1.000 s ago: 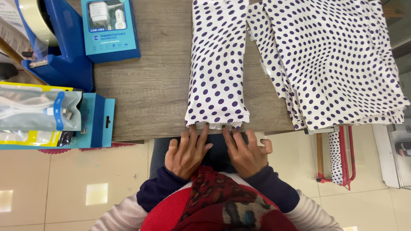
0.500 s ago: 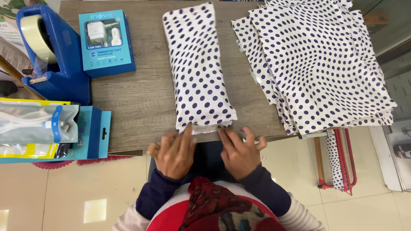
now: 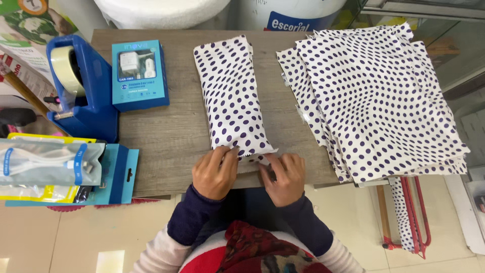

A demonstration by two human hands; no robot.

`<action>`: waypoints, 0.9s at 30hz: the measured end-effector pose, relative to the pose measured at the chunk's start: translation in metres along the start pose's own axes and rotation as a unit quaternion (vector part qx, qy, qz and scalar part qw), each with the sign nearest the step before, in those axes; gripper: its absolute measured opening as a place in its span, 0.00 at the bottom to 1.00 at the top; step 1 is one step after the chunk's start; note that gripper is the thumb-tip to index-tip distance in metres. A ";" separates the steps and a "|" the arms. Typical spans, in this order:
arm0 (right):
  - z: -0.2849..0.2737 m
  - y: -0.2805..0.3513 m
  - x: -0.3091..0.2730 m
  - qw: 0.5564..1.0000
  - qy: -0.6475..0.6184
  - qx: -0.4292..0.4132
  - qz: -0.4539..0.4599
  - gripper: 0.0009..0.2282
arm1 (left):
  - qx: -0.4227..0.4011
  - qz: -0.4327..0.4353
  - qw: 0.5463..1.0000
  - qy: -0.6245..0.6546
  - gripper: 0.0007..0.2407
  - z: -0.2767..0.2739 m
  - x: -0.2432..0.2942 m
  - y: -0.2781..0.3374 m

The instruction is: The person wraps a small blue electronic box in white and blue polka-dot paper, folding the edges and securing them with tape from a blue dispenser on the desk.

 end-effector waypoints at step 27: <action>0.132 -0.030 0.070 0.544 -0.639 -0.088 0.537 0.39 | 0.116 -0.172 0.954 0.219 0.09 -0.021 -0.045 -0.052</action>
Point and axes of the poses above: each hand's wrist, its own y-axis away from the middle knuckle, its own z-axis out of the palm, x = y × z, the point moved 10 cm from there along -y, towards the middle knuckle, and after that the axes turned 2 degrees about x, right-handed, at the moved point
